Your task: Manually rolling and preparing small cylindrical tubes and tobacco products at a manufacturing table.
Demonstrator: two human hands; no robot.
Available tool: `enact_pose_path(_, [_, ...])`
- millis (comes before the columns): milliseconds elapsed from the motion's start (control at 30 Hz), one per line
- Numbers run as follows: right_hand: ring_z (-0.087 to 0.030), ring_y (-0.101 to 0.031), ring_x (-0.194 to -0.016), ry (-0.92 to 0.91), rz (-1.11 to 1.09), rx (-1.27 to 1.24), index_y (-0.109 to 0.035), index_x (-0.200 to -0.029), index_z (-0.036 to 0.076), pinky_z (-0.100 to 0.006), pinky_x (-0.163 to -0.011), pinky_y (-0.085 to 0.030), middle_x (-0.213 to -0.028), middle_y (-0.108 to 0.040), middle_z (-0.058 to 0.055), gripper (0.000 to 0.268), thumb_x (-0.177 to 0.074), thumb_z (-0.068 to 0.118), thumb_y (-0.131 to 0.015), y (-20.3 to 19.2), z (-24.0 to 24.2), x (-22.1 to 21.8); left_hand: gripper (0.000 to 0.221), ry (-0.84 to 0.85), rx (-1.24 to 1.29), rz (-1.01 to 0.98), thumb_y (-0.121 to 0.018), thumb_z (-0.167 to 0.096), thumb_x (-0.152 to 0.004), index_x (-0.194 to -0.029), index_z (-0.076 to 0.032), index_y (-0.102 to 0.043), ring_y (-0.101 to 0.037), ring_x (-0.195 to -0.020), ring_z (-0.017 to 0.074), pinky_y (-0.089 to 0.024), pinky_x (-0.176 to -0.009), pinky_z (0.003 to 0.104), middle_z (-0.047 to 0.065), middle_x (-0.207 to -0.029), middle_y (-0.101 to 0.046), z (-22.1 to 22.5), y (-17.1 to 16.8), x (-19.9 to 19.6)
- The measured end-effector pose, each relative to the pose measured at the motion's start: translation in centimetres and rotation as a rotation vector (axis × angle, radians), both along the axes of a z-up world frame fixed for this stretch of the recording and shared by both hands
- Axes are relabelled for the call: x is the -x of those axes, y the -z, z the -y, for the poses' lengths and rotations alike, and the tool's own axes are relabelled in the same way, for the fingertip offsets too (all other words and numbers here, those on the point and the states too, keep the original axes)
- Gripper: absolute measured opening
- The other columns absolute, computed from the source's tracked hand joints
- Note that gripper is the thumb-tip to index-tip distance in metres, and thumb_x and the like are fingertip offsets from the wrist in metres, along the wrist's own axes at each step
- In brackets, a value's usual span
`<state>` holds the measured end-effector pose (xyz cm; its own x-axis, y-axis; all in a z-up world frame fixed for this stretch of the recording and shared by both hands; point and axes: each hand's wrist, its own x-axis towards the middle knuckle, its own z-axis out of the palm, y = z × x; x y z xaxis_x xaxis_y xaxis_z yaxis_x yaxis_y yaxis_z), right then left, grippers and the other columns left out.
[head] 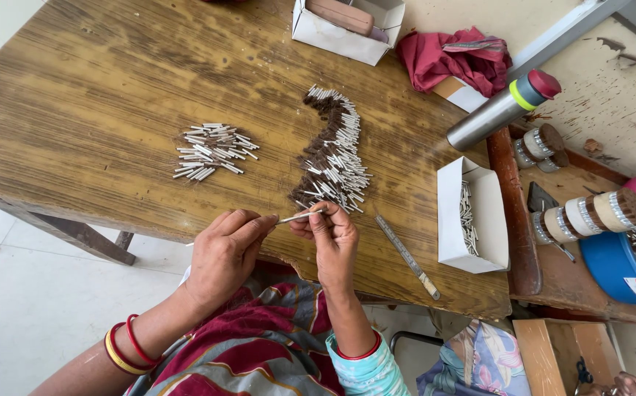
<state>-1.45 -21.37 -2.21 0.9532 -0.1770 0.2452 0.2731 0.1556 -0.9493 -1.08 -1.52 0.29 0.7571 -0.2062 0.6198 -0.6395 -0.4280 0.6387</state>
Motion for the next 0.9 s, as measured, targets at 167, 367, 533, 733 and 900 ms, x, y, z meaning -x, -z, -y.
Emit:
enact_pose_path(167, [-0.015, -0.074, -0.088, -0.013, 0.048, -0.065, -0.068, -0.108, 0.002, -0.032, -0.083, -0.065, -0.099, -0.075, -0.009, 0.010, -0.103, 0.009, -0.064, 0.3, 1.1, -0.3, 0.018, 0.097, 0.122, -0.324, -0.069, -0.012, -0.093, -0.109, -0.008, -0.075, -0.066, -0.076, 0.0240, -0.052, -0.067, 0.036, 0.009, -0.085, -0.069, -0.1, 0.3, -0.6])
enact_pose_path(367, [-0.011, -0.067, -0.092, -0.073, 0.078, 0.220, -0.070, -0.114, -0.002, -0.028, -0.086, -0.057, -0.106, -0.073, -0.009, 0.015, -0.101, 0.006, -0.071, 0.7, 0.0, 0.4, 0.021, 0.384, 0.511, -0.749, -0.070, -0.019, -0.099, -0.104, 0.001, -0.078, -0.059, -0.075, 0.0058, -0.050, -0.068, 0.027, 0.000, -0.081, -0.069, 0.9, 3.7, -1.8])
enact_pose_path(533, [-0.014, -0.074, -0.088, -0.061, 0.026, 0.137, -0.069, -0.107, -0.003, -0.030, -0.083, -0.063, -0.097, -0.077, -0.010, 0.011, -0.103, 0.008, -0.067, 0.5, 0.3, 0.1, 0.024, 0.508, 0.641, -0.844, -0.069, -0.020, -0.098, -0.102, 0.002, -0.078, -0.061, -0.078, 0.0025, -0.053, -0.071, 0.025, -0.002, -0.084, -0.075, 1.0, 2.5, -1.8])
enact_pose_path(733, [-0.014, -0.074, -0.082, -0.055, -0.045, 0.066, -0.064, -0.104, 0.000, -0.030, -0.078, -0.064, -0.092, -0.076, -0.010, 0.011, -0.104, 0.011, -0.061, -0.1, -0.2, -0.3, 0.023, 0.489, 0.636, -0.860, -0.069, -0.019, -0.097, -0.099, 0.002, -0.077, -0.064, -0.078, 0.0030, -0.055, -0.071, 0.024, -0.001, -0.085, -0.076, 1.2, 2.9, -1.8])
enact_pose_path(900, [-0.012, -0.070, -0.093, -0.133, -0.023, 0.023, -0.068, -0.116, -0.001, -0.029, -0.090, -0.061, -0.103, -0.073, -0.006, 0.017, -0.105, 0.011, -0.064, 0.3, -0.8, -0.2, 0.023, 0.495, 0.708, -0.821, -0.069, -0.020, -0.098, -0.100, 0.002, -0.076, -0.063, -0.079, 0.0038, -0.053, -0.072, 0.025, -0.001, -0.085, -0.075, 1.6, 3.3, -2.1])
